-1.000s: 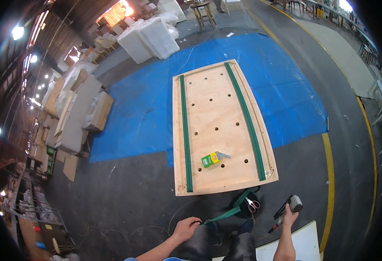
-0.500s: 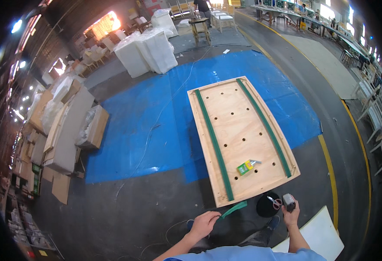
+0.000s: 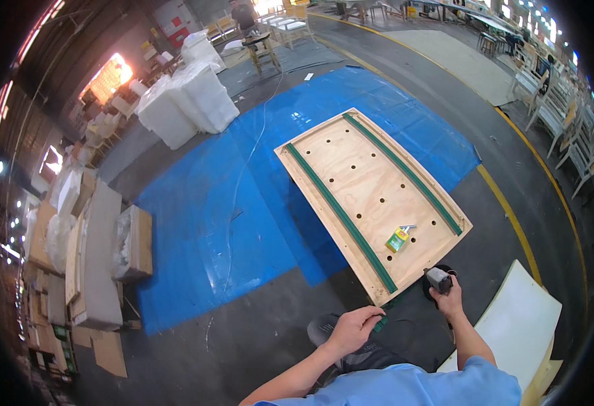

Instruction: The person attaches green fabric strips to a wooden board using a pneumatic nail gun and scissors. They position the fabric, staple it in place, and trim the excess material.

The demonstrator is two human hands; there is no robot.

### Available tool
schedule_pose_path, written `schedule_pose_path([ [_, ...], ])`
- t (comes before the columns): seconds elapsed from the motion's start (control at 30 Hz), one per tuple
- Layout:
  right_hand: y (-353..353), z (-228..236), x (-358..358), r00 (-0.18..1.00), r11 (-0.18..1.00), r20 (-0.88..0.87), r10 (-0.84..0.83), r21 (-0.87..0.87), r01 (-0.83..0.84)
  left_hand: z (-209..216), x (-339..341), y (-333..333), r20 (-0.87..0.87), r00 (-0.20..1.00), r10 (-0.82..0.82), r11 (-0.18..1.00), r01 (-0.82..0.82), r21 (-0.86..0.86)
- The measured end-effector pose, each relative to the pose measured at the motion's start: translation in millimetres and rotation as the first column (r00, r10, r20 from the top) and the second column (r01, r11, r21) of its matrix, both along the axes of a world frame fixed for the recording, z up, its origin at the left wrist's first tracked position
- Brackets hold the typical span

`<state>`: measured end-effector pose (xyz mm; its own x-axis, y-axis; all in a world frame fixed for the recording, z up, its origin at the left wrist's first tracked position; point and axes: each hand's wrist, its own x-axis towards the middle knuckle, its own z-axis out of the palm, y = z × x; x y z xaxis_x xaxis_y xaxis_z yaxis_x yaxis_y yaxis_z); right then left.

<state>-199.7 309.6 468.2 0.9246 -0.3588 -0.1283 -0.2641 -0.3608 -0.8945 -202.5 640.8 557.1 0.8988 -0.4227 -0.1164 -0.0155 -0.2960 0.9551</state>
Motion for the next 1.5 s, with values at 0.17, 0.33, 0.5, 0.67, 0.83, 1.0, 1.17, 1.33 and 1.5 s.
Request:
schedule_pose_path([
  [0.17,27,-20,27,0.996,0.997,-0.057,-0.071,0.020,0.073,-3,25,33,-0.241,0.969,-0.049,0.995,0.026,-0.097],
  [0.33,51,-56,87,0.987,0.996,-0.133,-0.086,-0.028,0.083,-36,92,65,-0.309,0.946,-0.102,0.995,0.093,-0.046],
  [0.5,88,-100,177,0.944,0.999,-0.326,-0.046,0.003,0.049,-61,209,90,-0.327,0.937,-0.118,0.990,0.137,0.035],
  [0.67,54,-128,264,0.910,0.998,-0.409,-0.064,-0.011,0.065,-78,335,64,-0.132,0.966,-0.222,0.970,0.233,0.073],
  [0.83,100,-119,366,0.867,0.960,-0.498,-0.023,0.231,0.158,-76,414,87,-0.280,0.955,-0.098,0.974,0.149,0.170],
  [1.0,84,-126,436,0.864,0.950,-0.494,-0.100,0.210,0.231,-73,493,89,-0.277,0.957,-0.085,0.978,0.134,0.160],
  [1.17,97,-143,496,0.858,0.931,-0.511,-0.047,0.289,0.223,-80,570,96,-0.223,0.975,-0.019,0.974,0.068,0.214],
  [1.33,122,-173,575,0.852,0.913,-0.523,-0.007,0.344,0.218,-127,664,113,-0.161,0.986,0.048,0.958,0.000,0.288],
  [1.5,131,-230,664,0.841,0.902,-0.540,0.016,0.371,0.222,-217,789,132,-0.185,0.976,0.110,0.945,-0.045,0.324],
])
